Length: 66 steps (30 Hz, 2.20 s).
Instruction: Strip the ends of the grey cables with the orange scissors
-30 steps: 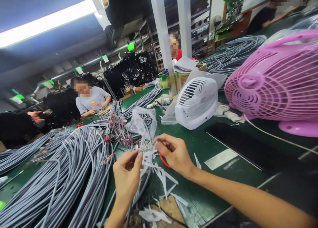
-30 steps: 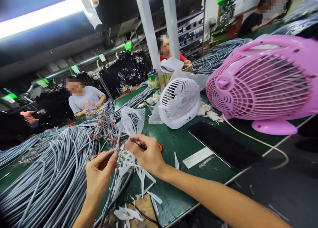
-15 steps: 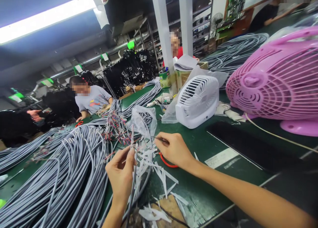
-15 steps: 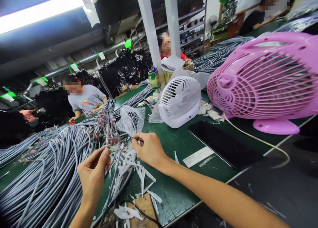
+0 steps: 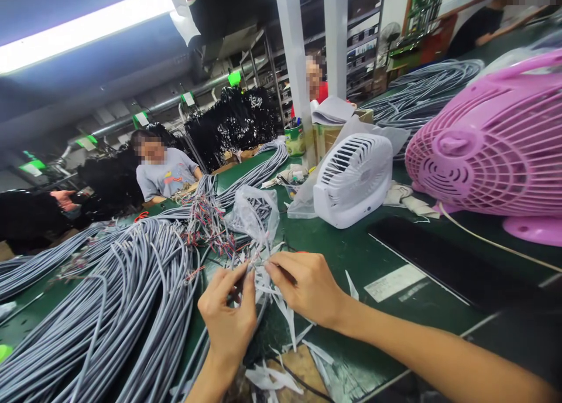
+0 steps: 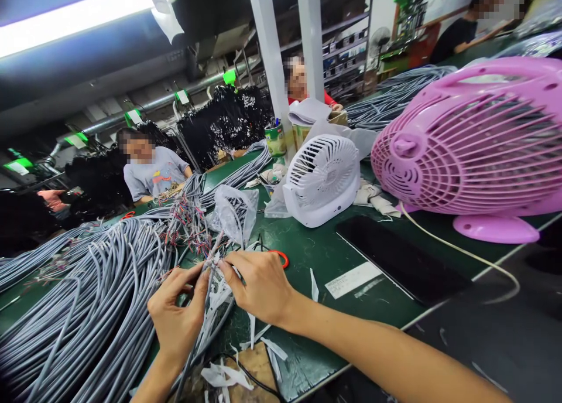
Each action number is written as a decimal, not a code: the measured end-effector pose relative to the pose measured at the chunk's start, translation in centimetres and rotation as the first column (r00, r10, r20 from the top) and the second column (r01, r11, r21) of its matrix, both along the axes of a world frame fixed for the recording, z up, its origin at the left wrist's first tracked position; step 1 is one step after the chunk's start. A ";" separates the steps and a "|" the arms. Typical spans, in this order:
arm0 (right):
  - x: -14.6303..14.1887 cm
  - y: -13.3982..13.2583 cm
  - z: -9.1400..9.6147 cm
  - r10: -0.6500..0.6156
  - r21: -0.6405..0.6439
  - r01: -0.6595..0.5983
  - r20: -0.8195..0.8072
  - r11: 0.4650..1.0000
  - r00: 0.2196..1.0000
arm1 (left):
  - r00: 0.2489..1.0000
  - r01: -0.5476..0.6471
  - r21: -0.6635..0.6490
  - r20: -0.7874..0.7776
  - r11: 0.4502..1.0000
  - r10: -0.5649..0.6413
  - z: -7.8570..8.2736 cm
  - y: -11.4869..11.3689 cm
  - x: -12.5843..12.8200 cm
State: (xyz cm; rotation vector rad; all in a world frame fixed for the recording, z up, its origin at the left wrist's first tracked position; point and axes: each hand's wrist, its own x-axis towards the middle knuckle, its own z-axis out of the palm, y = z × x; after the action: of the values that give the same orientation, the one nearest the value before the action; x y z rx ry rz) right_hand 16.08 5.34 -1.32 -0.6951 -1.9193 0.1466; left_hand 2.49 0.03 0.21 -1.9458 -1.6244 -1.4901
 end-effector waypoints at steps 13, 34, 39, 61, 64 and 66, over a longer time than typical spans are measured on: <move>0.3 0.3 0.2 -0.012 -0.146 0.011 -0.006 0.989 1.000 | 0.814 0.306 -0.262 0.571 0.915 -0.109 -0.1 0.7 0.3; -0.1 0.2 0.1 0.164 -0.075 -0.170 -0.090 0.982 0.982 | 0.901 0.210 -0.259 0.426 0.943 -0.083 -0.2 0.6 0.6; -0.1 0.2 -0.2 0.140 -0.048 -0.145 -0.102 0.988 0.985 | 0.980 0.124 -0.225 0.182 0.966 -0.083 -0.4 0.4 0.5; -1.0 0.5 -1.0 0.169 0.021 -0.167 -0.162 0.986 0.972 | 0.844 -0.216 0.041 -0.494 0.976 0.208 -1.4 0.6 -0.1; -1.1 0.3 -0.7 0.086 -0.186 -0.119 -0.178 0.975 0.980 | 0.821 -0.262 -0.042 -0.535 0.964 0.200 -1.9 0.7 -0.1; -1.1 -0.6 -0.3 0.136 -0.126 -0.159 -0.178 0.979 0.975 | 0.860 -0.285 -0.195 -0.484 0.938 0.161 -2.1 1.1 -0.5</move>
State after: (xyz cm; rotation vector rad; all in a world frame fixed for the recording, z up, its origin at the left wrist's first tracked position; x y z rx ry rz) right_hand 15.01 4.73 -1.63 -0.6110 -1.8088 0.4241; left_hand 1.97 1.17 -1.93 -1.9517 -1.8021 -0.6761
